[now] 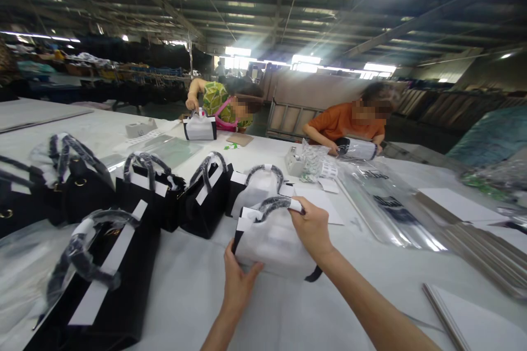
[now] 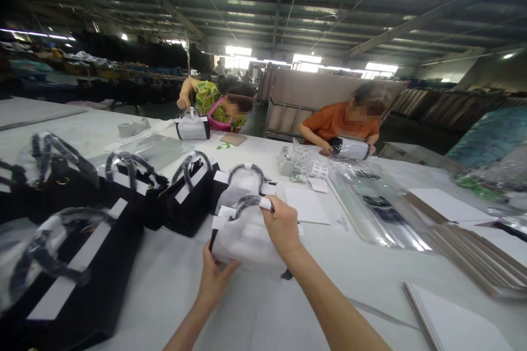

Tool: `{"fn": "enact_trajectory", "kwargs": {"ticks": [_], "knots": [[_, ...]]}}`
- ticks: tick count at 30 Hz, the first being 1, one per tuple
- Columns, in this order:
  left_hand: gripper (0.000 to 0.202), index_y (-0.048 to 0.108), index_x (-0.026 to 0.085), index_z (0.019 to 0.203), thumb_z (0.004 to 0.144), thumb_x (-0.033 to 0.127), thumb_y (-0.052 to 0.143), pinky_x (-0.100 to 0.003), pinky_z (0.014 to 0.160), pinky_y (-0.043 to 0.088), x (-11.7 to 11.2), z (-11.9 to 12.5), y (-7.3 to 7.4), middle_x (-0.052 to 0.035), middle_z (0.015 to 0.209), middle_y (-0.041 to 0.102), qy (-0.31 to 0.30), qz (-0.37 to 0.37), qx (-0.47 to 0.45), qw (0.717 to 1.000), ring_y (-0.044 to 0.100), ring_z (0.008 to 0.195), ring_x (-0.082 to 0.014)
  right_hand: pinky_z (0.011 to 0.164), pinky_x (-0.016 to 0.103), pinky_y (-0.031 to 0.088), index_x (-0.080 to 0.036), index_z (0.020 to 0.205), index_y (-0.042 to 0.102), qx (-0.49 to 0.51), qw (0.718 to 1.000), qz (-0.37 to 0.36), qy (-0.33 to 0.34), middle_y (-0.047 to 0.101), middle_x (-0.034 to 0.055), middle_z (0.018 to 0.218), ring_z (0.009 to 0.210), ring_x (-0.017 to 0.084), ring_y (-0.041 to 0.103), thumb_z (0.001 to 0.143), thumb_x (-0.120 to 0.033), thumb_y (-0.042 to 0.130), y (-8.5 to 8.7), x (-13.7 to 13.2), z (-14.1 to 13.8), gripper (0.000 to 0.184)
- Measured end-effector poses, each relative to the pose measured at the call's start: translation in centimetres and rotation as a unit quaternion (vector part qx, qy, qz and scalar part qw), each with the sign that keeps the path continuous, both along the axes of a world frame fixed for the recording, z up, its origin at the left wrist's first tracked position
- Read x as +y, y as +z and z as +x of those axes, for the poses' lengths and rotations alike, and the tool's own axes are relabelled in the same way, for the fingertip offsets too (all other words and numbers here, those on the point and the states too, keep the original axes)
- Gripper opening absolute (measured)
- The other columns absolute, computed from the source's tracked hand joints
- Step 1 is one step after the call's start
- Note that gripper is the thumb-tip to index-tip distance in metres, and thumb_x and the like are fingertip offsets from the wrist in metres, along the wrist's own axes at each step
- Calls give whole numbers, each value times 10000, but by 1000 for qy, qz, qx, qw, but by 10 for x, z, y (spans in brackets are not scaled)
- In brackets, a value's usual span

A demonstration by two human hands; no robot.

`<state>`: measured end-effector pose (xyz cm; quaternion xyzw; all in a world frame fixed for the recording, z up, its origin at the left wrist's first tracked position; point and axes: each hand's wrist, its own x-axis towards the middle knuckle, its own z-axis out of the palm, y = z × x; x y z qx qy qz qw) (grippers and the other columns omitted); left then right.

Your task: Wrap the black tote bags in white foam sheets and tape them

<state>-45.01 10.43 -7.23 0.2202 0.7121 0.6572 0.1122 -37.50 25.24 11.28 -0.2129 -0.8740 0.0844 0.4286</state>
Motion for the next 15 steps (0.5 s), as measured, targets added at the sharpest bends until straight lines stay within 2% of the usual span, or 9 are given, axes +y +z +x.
{"fn": "enact_trajectory", "kwargs": {"ticks": [5,8,15], "knots": [[833,268,219,1341,665,398,720,-437,990,418,-16,10,-16,-119,1304,432,-5,-8,-12,1000,439,1221,-284,570,227,410,-192,838,658,-16,999,-14,50,682,14,679,590,155,613,844,-257,509,-9,-13,11,163],[830,253,216,1350,681,405,705,-444,990,415,-18,9,-21,-121,1301,432,9,-20,-6,1000,439,1214,-284,577,224,407,-184,829,658,-10,998,-12,56,680,17,681,589,151,608,857,-256,511,-14,-13,3,166],[821,271,194,1326,676,442,707,-448,993,410,3,-30,-14,-129,1262,465,4,-46,42,998,466,1183,-278,621,228,372,-182,836,645,-53,998,16,15,693,41,750,691,169,619,878,-286,529,-27,14,-38,161]]}}
